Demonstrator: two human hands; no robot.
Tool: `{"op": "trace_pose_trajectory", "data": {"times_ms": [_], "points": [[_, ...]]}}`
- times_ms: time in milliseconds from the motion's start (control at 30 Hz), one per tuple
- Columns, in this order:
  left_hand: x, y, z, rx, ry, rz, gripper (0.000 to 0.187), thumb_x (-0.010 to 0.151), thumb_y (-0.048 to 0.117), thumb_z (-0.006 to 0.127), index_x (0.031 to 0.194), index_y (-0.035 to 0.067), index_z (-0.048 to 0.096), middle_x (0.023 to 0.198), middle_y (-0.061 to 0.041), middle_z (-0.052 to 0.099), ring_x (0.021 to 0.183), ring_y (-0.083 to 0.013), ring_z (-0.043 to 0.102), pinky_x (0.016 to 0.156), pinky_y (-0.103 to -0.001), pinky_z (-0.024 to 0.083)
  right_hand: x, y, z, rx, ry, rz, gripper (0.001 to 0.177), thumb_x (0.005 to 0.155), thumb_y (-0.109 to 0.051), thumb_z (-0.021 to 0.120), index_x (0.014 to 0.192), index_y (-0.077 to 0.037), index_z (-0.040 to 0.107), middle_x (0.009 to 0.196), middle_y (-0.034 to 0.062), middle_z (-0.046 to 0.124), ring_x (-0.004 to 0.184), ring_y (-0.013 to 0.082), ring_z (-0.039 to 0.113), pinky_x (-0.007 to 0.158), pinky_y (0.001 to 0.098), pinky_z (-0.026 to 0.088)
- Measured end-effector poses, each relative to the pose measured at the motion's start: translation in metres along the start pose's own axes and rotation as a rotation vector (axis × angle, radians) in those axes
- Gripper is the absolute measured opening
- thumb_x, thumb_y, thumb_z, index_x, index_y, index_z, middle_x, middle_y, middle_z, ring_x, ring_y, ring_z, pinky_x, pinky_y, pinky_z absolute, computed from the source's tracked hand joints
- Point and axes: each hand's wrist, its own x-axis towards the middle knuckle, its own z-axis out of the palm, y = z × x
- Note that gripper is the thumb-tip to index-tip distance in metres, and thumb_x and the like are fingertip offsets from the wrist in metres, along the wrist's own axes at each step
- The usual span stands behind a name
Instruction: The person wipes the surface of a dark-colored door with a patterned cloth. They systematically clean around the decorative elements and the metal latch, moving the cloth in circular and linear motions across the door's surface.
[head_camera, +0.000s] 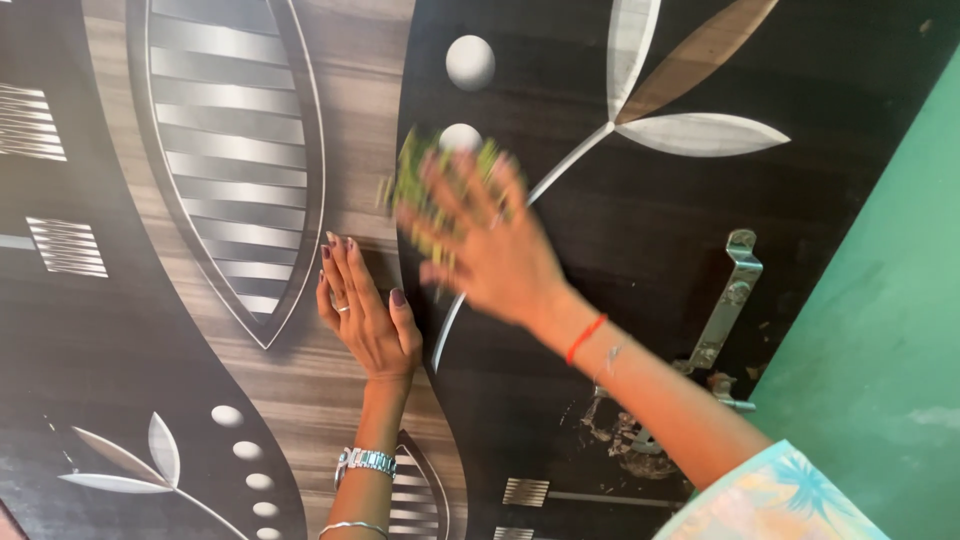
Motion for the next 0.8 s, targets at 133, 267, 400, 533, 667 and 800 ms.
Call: {"op": "trace_pose_trajectory", "data": {"times_ms": [133,267,400,533,667,800], "points": [[0.002,0.001,-0.002,-0.001,-0.004,0.022,0.063,0.107,0.032,0.032,0.156,-0.008,0.037,0.164,-0.026,0.038,0.157,-0.0381,0.031,0.129,-0.048,0.016,-0.059,-0.026,0.012,0.078,-0.322,-0.285,0.077,0.095,-0.063,0.046,0.162,-0.028,0.031,0.172,0.0053,0.018,0.159,0.0318,0.010,0.127,0.0561,0.009],[0.006,0.005,-0.005,0.003,-0.031,0.022,0.062,0.107,0.030,0.032,0.156,-0.007,0.039,0.164,-0.024,0.039,0.157,-0.0377,0.031,0.128,-0.047,0.015,-0.095,-0.003,0.008,0.221,-0.359,-0.409,0.072,0.097,-0.059,0.048,0.162,-0.033,0.034,0.173,-0.0013,0.021,0.161,0.0263,0.013,0.130,0.0519,0.009],[0.008,0.009,-0.008,0.034,-0.055,0.016,0.059,0.107,0.026,0.033,0.156,-0.006,0.041,0.164,-0.023,0.041,0.157,-0.0354,0.032,0.129,-0.047,0.015,-0.088,0.044,-0.020,0.032,-0.168,-0.184,0.064,0.099,-0.058,0.051,0.159,-0.041,0.037,0.171,-0.0008,0.021,0.159,0.0287,0.014,0.127,0.0532,0.008],[0.010,0.012,-0.007,0.052,-0.069,0.012,0.057,0.107,0.023,0.039,0.155,-0.006,0.042,0.163,-0.023,0.042,0.157,-0.0354,0.032,0.128,-0.047,0.014,-0.085,0.061,-0.044,-0.009,-0.094,0.256,0.071,0.102,-0.061,0.052,0.163,-0.031,0.035,0.170,0.0186,0.016,0.157,0.0445,0.009,0.124,0.0616,0.007],[0.011,0.013,-0.009,0.065,-0.102,0.011,0.058,0.106,0.023,0.044,0.156,-0.007,0.040,0.164,-0.024,0.040,0.157,-0.0371,0.030,0.128,-0.049,0.012,-0.110,0.019,-0.025,-0.018,0.039,0.702,0.070,0.108,-0.058,0.045,0.167,-0.025,0.027,0.171,0.0284,0.002,0.157,0.0531,-0.003,0.125,0.0679,0.003],[0.011,0.013,-0.009,0.051,-0.113,0.025,0.060,0.107,0.024,0.046,0.157,-0.008,0.039,0.165,-0.026,0.038,0.158,-0.0393,0.027,0.128,-0.050,0.010,-0.136,-0.015,-0.001,0.082,0.056,1.193,0.078,0.106,-0.058,0.035,0.168,-0.017,0.011,0.165,0.0335,-0.017,0.153,0.0563,-0.015,0.117,0.0725,-0.001]]}}
